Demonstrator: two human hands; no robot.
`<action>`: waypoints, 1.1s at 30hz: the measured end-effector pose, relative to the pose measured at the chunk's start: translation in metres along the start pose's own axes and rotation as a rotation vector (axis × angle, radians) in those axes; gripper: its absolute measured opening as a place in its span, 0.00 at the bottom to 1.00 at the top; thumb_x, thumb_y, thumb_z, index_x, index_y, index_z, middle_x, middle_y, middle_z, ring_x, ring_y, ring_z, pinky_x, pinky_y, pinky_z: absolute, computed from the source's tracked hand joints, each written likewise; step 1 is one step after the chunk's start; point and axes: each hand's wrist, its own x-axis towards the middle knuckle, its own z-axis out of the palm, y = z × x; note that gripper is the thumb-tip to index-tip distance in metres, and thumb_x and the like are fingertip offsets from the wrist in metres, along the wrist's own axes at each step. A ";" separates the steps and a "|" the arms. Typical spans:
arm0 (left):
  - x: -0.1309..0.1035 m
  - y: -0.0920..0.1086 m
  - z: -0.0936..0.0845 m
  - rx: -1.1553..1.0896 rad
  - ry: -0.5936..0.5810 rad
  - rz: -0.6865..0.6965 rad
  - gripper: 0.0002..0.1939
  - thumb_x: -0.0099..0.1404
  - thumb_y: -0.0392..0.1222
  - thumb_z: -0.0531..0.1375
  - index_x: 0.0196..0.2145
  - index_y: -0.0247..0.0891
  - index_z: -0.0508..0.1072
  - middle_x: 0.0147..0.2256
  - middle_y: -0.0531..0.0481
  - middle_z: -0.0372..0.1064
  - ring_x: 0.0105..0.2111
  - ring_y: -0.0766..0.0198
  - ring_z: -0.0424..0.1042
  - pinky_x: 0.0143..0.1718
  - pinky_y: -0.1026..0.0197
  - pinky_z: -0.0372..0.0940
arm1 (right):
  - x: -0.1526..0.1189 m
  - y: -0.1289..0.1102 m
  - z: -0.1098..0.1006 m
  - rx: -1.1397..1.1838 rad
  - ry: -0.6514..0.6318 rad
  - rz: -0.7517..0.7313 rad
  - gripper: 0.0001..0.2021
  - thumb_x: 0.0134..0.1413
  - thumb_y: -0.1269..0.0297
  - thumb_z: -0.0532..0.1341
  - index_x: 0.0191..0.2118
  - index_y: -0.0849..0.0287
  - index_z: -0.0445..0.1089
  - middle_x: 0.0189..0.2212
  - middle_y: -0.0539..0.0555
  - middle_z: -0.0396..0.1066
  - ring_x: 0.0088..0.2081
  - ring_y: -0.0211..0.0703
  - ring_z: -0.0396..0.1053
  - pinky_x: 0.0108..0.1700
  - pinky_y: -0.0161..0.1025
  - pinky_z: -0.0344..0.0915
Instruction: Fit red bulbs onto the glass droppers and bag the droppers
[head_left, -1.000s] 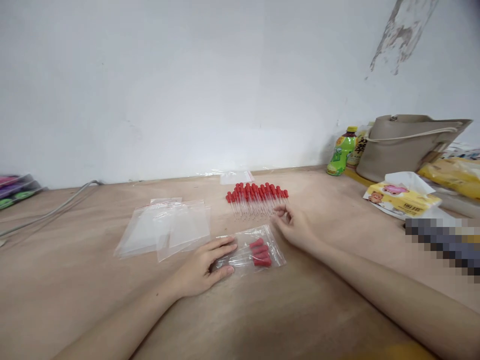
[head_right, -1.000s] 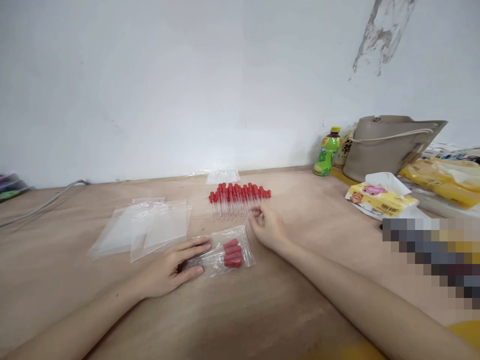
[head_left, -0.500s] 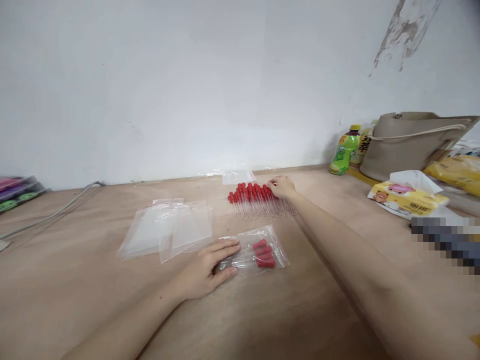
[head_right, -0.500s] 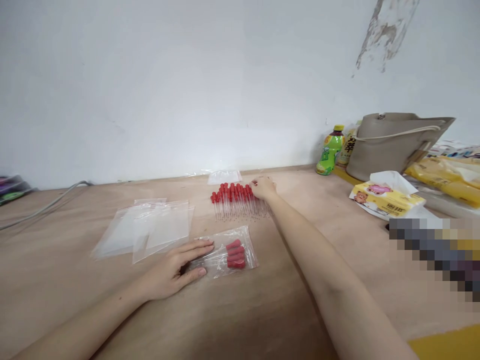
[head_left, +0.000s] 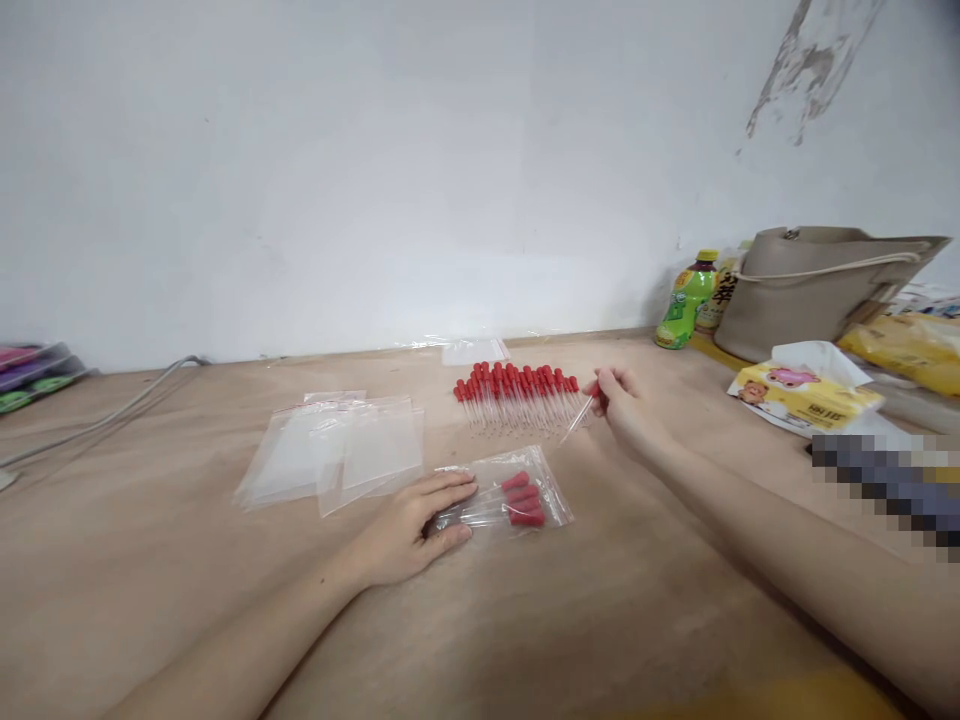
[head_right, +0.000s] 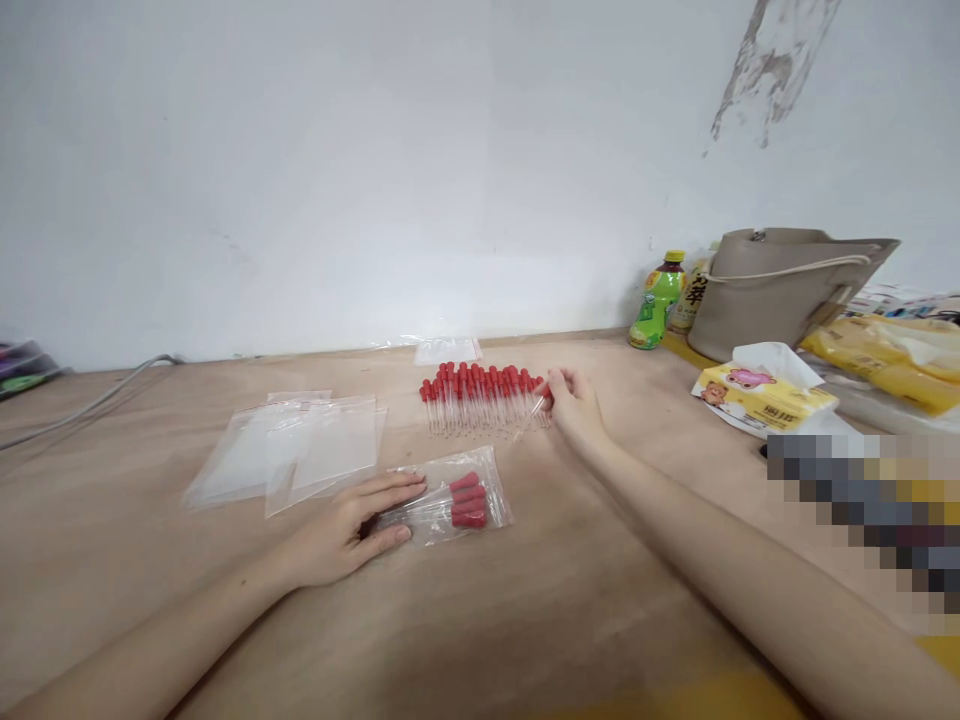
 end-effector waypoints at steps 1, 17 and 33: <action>0.000 0.000 0.000 0.001 -0.002 -0.006 0.22 0.63 0.48 0.51 0.55 0.44 0.59 0.55 0.48 0.57 0.55 0.57 0.56 0.54 0.51 0.55 | -0.010 0.006 -0.003 0.032 -0.003 0.055 0.16 0.45 0.49 0.57 0.29 0.57 0.57 0.23 0.47 0.65 0.19 0.31 0.59 0.21 0.31 0.57; -0.002 0.001 0.000 -0.072 0.027 -0.031 0.27 0.63 0.47 0.52 0.58 0.44 0.51 0.56 0.46 0.54 0.54 0.56 0.57 0.53 0.50 0.55 | -0.057 0.012 0.001 0.039 -0.511 0.296 0.16 0.37 0.56 0.65 0.30 0.60 0.63 0.25 0.48 0.68 0.24 0.31 0.63 0.29 0.33 0.61; 0.000 0.006 -0.002 -0.055 0.009 -0.009 0.27 0.63 0.46 0.52 0.59 0.46 0.50 0.57 0.48 0.54 0.54 0.56 0.56 0.54 0.51 0.54 | -0.064 0.020 0.029 -0.080 -0.608 0.138 0.13 0.40 0.55 0.63 0.29 0.60 0.69 0.26 0.52 0.72 0.28 0.40 0.69 0.31 0.38 0.65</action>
